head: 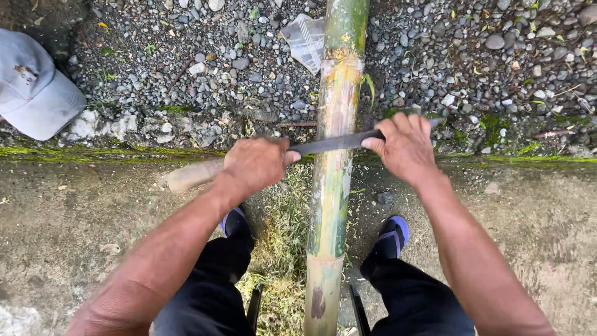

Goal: Stripping the outer green layer from a bamboo stalk using a machete.

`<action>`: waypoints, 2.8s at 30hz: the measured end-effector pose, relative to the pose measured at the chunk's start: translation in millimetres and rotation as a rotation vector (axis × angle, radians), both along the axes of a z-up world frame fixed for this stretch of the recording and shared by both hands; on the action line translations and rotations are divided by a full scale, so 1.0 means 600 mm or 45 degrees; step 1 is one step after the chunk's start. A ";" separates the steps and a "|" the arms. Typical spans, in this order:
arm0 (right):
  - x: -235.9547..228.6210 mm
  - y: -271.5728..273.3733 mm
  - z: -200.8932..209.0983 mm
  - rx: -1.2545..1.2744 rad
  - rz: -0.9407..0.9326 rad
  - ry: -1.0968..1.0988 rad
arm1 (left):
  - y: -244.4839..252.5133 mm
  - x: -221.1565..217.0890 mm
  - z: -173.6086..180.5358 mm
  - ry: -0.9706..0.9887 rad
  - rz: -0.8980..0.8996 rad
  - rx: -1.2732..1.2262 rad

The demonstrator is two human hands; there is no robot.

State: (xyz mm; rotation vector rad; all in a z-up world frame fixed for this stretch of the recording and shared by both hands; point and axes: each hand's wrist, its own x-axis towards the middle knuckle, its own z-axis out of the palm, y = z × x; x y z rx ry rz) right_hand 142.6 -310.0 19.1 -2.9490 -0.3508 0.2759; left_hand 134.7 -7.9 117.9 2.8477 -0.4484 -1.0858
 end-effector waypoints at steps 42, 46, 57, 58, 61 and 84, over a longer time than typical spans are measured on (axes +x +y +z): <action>0.144 0.009 -0.024 0.245 -0.011 -0.454 | 0.014 0.126 -0.026 -0.288 0.085 -0.049; 0.218 -0.010 -0.020 0.382 0.025 -0.557 | -0.006 0.177 -0.019 -0.565 0.129 -0.097; 0.181 0.007 -0.007 0.416 -0.047 -0.423 | -0.020 0.129 0.004 -0.430 0.227 -0.050; 0.167 0.009 -0.011 0.390 -0.073 -0.326 | -0.020 0.116 0.001 -0.359 0.254 -0.026; 0.079 0.023 -0.031 0.344 -0.115 -0.324 | -0.009 0.039 -0.008 -0.393 0.156 0.017; 0.035 0.035 0.000 0.225 -0.020 -0.395 | 0.015 -0.016 -0.068 -0.311 0.347 -0.205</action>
